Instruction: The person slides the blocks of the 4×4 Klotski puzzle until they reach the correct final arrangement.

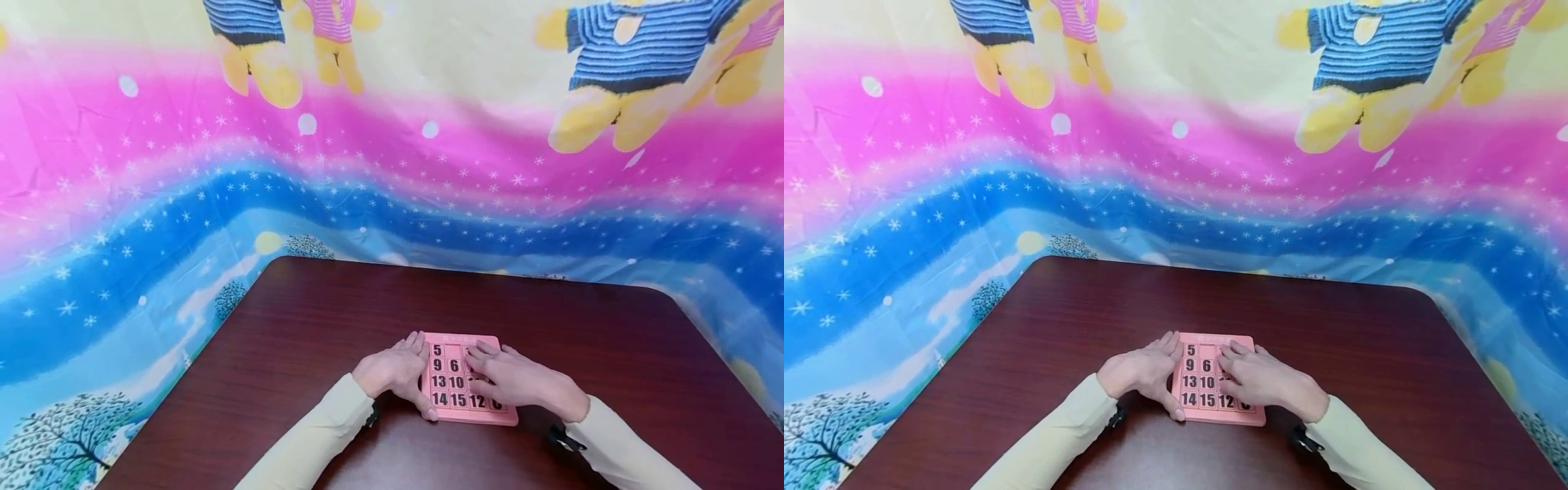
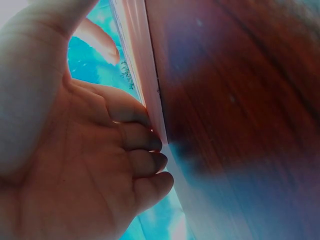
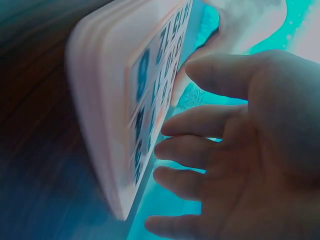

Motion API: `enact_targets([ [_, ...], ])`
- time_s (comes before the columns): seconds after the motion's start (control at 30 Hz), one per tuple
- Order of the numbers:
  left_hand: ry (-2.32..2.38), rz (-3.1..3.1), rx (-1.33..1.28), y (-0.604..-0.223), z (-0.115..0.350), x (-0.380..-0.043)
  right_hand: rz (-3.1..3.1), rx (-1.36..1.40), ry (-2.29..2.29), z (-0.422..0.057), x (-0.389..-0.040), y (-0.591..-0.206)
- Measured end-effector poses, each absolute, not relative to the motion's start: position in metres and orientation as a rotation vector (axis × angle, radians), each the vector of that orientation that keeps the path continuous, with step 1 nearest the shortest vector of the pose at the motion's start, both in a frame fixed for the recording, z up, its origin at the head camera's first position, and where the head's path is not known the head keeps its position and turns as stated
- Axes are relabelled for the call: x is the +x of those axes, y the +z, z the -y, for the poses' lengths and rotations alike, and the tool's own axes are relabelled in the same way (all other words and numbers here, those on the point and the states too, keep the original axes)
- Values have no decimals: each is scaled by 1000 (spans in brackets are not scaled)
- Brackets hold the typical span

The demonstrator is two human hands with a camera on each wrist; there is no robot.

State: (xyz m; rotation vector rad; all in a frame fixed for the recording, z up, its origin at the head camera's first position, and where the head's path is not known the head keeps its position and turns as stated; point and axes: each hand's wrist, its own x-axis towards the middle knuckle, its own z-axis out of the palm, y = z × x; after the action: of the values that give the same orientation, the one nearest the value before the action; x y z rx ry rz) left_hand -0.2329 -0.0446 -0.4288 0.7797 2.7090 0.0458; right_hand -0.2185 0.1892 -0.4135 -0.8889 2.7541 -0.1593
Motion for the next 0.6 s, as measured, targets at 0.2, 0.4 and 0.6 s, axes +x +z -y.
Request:
enact_targets([
  [0.2, 65, -2704, 774, -429, 45, -234, -2754, -806, -184, -201, -212, -412],
  [0.4, 48, -2707, 772, -429, 45, -232, -2760, -805, -171, -201, -211, -415],
  [0.6, 32, -2713, 775, -429, 44, -232, -2764, -808, -168, -200, -211, -417],
])
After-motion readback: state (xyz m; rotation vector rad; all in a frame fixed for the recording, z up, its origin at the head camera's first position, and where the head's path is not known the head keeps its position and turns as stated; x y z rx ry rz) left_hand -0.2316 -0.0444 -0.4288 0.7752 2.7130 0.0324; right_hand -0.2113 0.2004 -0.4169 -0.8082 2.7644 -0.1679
